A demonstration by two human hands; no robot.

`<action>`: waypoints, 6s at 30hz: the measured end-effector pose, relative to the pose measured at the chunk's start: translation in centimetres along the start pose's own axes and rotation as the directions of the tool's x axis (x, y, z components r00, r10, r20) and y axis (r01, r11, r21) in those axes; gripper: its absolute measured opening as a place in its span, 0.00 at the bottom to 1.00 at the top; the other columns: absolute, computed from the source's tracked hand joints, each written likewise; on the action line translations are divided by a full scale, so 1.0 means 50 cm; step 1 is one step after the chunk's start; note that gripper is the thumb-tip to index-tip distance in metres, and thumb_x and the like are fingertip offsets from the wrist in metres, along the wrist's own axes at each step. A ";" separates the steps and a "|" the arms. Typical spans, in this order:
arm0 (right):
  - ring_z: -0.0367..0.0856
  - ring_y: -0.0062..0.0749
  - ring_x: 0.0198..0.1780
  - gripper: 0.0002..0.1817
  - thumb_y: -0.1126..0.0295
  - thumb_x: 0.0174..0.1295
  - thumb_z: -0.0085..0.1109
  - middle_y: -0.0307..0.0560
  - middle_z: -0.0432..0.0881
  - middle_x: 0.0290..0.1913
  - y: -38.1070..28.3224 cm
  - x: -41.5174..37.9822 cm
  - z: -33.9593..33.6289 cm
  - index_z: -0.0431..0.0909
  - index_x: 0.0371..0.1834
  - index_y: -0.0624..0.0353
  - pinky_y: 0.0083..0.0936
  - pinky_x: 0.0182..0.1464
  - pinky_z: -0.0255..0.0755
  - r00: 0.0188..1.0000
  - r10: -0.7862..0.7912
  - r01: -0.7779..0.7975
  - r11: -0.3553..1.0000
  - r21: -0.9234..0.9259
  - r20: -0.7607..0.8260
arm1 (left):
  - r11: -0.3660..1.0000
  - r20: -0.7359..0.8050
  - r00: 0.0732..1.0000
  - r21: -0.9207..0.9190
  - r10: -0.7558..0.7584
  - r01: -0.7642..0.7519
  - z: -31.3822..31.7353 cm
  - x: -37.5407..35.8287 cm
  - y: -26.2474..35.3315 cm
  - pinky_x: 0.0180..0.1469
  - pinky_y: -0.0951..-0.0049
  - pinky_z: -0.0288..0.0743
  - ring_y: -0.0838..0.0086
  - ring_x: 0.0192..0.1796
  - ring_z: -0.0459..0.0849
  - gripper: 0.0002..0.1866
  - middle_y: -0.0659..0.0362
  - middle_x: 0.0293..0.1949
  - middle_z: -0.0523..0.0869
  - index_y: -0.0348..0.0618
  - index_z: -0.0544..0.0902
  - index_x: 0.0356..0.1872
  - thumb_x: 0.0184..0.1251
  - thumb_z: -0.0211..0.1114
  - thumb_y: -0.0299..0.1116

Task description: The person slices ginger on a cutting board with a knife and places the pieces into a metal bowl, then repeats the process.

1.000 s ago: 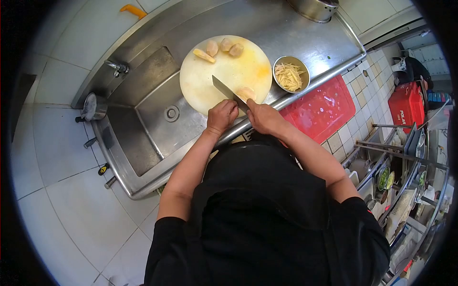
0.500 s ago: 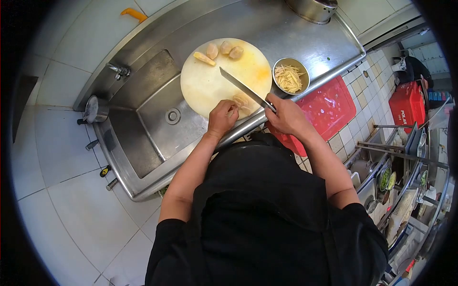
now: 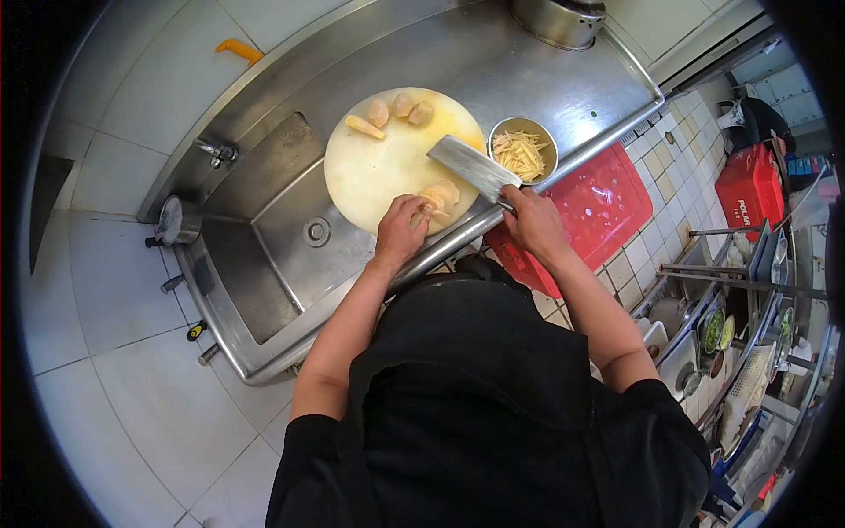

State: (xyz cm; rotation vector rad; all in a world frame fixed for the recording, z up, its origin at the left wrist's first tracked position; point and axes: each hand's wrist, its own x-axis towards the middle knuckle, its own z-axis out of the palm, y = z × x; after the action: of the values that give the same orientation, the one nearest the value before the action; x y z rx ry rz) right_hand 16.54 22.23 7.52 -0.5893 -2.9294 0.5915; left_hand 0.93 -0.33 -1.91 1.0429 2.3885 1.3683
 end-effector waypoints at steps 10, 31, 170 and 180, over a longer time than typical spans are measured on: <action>0.81 0.50 0.50 0.17 0.69 0.62 0.63 0.54 0.80 0.46 -0.016 0.076 0.125 0.82 0.55 0.52 0.46 0.50 0.73 0.988 -0.151 0.152 0.983 0.106 -0.020 | 0.999 0.013 1.000 0.050 -0.012 0.011 -0.006 0.004 0.011 0.53 0.68 0.83 0.66 0.47 0.87 0.17 0.54 0.50 0.84 0.39 0.84 0.52 0.61 0.73 0.26; 0.85 0.45 0.35 0.10 0.62 0.60 0.69 0.49 0.83 0.31 -0.086 -0.001 0.202 0.85 0.33 0.57 0.40 0.38 0.77 0.996 0.086 -0.072 0.898 0.434 -0.012 | 1.000 -0.004 1.000 -0.005 -0.008 0.008 -0.011 -0.005 -0.005 0.52 0.67 0.82 0.62 0.46 0.86 0.17 0.52 0.46 0.84 0.38 0.82 0.50 0.60 0.74 0.25; 0.78 0.46 0.56 0.10 0.67 0.61 0.61 0.50 0.83 0.48 -0.048 0.095 0.143 0.85 0.44 0.54 0.42 0.57 0.71 0.968 -0.114 0.120 0.993 0.014 -0.224 | 0.990 0.163 0.985 0.138 -0.056 0.033 0.045 0.054 0.058 0.74 0.56 0.65 0.45 0.71 0.70 0.45 0.38 0.69 0.70 0.35 0.57 0.77 0.66 0.74 0.37; 0.88 0.60 0.45 0.12 0.68 0.61 0.57 0.67 0.87 0.40 -0.077 0.155 0.145 0.88 0.36 0.64 0.50 0.50 0.80 0.981 0.108 -0.140 0.969 0.204 0.159 | 0.985 0.184 0.983 0.168 0.017 -0.049 0.051 0.054 0.019 0.77 0.57 0.62 0.46 0.74 0.67 0.46 0.39 0.73 0.67 0.35 0.59 0.77 0.64 0.75 0.38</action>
State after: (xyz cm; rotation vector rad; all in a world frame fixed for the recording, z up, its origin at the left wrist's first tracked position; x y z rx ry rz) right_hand 6.84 19.40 2.50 -0.7354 -2.9204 0.9912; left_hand 0.64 3.51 -2.11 1.2002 2.3948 1.0406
